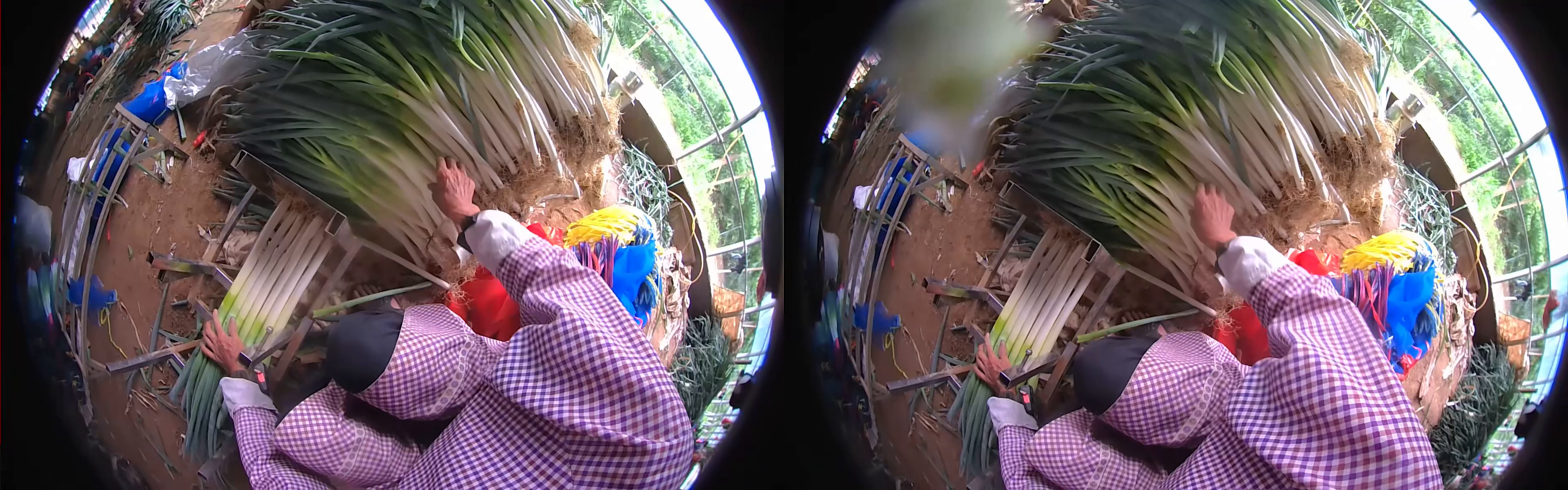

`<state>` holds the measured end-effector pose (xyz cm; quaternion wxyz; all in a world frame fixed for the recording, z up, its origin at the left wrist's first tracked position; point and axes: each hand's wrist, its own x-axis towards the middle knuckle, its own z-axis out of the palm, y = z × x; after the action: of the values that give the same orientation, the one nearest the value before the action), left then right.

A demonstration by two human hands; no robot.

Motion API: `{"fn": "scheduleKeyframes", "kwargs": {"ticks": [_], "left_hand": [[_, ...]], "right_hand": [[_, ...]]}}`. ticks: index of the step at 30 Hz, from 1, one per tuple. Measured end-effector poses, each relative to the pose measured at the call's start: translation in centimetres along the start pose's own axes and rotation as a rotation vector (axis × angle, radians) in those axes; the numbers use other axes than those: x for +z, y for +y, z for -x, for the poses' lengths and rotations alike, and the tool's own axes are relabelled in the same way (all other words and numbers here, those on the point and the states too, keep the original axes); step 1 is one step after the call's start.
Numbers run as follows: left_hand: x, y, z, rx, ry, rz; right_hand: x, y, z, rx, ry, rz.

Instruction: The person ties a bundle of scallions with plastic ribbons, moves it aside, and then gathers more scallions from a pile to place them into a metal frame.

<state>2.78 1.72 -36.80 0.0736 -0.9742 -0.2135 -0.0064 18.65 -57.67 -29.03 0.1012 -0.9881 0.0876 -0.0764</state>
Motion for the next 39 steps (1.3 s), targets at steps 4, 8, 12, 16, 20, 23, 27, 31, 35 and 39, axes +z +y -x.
{"fn": "scheduleKeyframes", "kwargs": {"ticks": [4,8,12,16,20,23,27,31,35,39], "left_hand": [[0.4,-0.1,0.0,0.015,0.035,0.008],[0.4,-0.1,0.0,0.017,0.024,0.009],[-0.3,0.4,0.3,-0.01,0.014,0.018],[-0.6,0.5,0.3,-0.007,0.001,0.012],[-0.3,0.4,0.3,-0.006,0.03,-0.014],[-0.5,0.3,0.4,0.021,0.043,-0.026],[0.4,-0.1,0.2,0.033,0.064,-0.033],[0.3,0.3,0.2,0.021,0.118,-0.095],[0.7,0.0,0.1,0.03,0.119,-0.125],[0.1,0.2,0.1,0.006,0.028,-0.056]], "right_hand": [[0.9,-0.1,-1.5,0.002,-0.053,0.119],[1.1,0.0,-2.8,-0.003,-0.097,0.133],[-0.8,-0.9,-4.1,-0.022,-0.295,0.077],[-5.7,-5.1,-2.1,0.094,-0.531,-0.201],[-1.2,-3.7,-0.1,0.117,-0.487,-0.493],[-0.1,-3.2,0.5,0.09,-0.49,-0.514],[1.0,-2.4,-0.5,0.049,-0.527,-0.45],[1.3,-2.0,-0.8,0.024,-0.492,-0.361],[2.6,-1.4,-1.0,0.008,-0.486,-0.261],[2.3,-2.0,-1.4,-0.055,-0.411,-0.154]]}}
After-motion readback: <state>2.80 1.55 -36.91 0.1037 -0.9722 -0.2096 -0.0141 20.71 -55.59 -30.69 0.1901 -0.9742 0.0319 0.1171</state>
